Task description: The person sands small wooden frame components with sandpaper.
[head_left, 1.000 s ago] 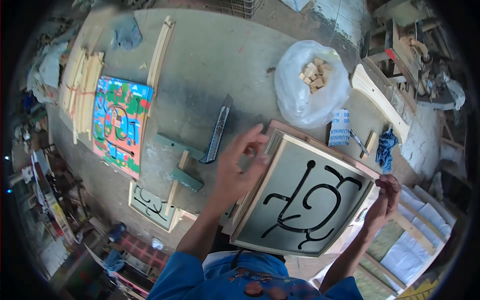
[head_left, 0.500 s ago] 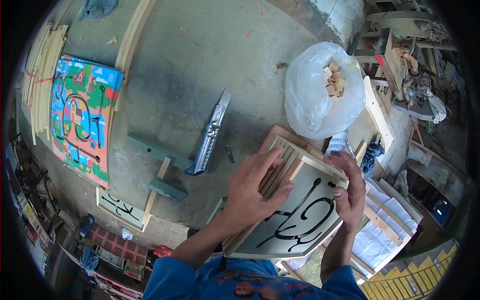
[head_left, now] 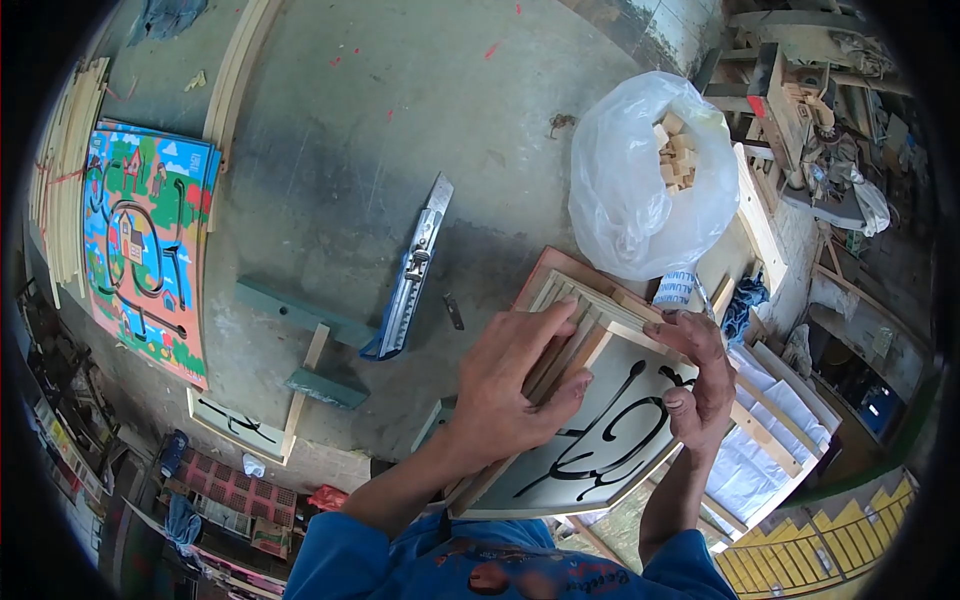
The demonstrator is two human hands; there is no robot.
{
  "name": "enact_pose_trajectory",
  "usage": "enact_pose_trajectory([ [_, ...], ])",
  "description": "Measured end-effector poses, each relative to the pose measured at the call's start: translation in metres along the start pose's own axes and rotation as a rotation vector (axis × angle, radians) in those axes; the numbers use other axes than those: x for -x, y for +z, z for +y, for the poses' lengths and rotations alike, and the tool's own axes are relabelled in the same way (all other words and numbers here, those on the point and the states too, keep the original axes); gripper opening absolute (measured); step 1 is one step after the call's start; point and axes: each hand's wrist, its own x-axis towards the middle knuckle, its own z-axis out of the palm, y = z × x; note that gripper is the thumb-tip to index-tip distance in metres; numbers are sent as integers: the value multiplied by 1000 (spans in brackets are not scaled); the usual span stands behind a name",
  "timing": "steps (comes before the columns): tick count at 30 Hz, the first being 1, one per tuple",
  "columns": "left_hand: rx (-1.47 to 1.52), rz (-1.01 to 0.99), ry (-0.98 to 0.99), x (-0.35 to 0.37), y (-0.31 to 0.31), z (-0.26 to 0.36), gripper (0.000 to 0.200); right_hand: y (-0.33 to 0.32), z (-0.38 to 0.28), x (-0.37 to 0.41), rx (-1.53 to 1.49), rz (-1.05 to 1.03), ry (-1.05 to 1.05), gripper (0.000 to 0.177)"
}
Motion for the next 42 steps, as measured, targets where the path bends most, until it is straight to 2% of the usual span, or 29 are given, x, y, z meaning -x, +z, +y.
enact_pose_trajectory([
  [8, -8, -19, 19, -1, -4, -1, 67, 3, -3, 4, 22, 27, 24, 79],
  [11, -20, -25, 27, 2, -11, 2, 62, 5, -10, 8, -8, 103, -1, 70],
  [13, -9, 32, 3, 9, -19, 4, 50, 4, -13, 15, 56, 262, 7, 48],
  [14, -9, 27, -3, 16, -24, 5, 50, 9, -12, 20, -82, 388, 10, 25],
  [16, -8, 114, -129, 32, -34, 6, 36, 8, -10, 34, -265, 519, -42, 19],
  [17, 16, 172, -156, 39, -35, 6, 24, 7, -11, 39, -268, 520, -41, 17],
  [21, 40, 140, -295, 90, -54, -2, 17, 27, -23, 60, -326, 496, 10, 9],
  [23, 70, 111, -428, 110, -59, -3, 13, 39, -30, 65, -301, 461, 15, 19],
  [24, 73, 114, -431, 116, -60, -4, 13, 44, -32, 68, -302, 447, 9, 25],
  [28, 21, 129, -323, 124, -56, -2, 22, 59, -41, 74, -475, 401, -61, 35],
  [30, 31, 159, -256, 128, -53, 2, 27, 67, -53, 71, -442, 481, 75, 38],
  [31, 65, 137, -237, 132, -53, 3, 32, 69, -55, 71, -372, 449, 84, 39],
  [32, 99, 117, -217, 137, -53, 5, 37, 73, -55, 72, -420, 427, 59, 34],
  [34, 94, 115, -207, 149, -51, 10, 39, 78, -65, 74, -313, 385, 76, 27],
  [42, 36, 193, -254, 217, -54, 12, 53, 100, -73, 94, -292, 336, 87, 26],
])
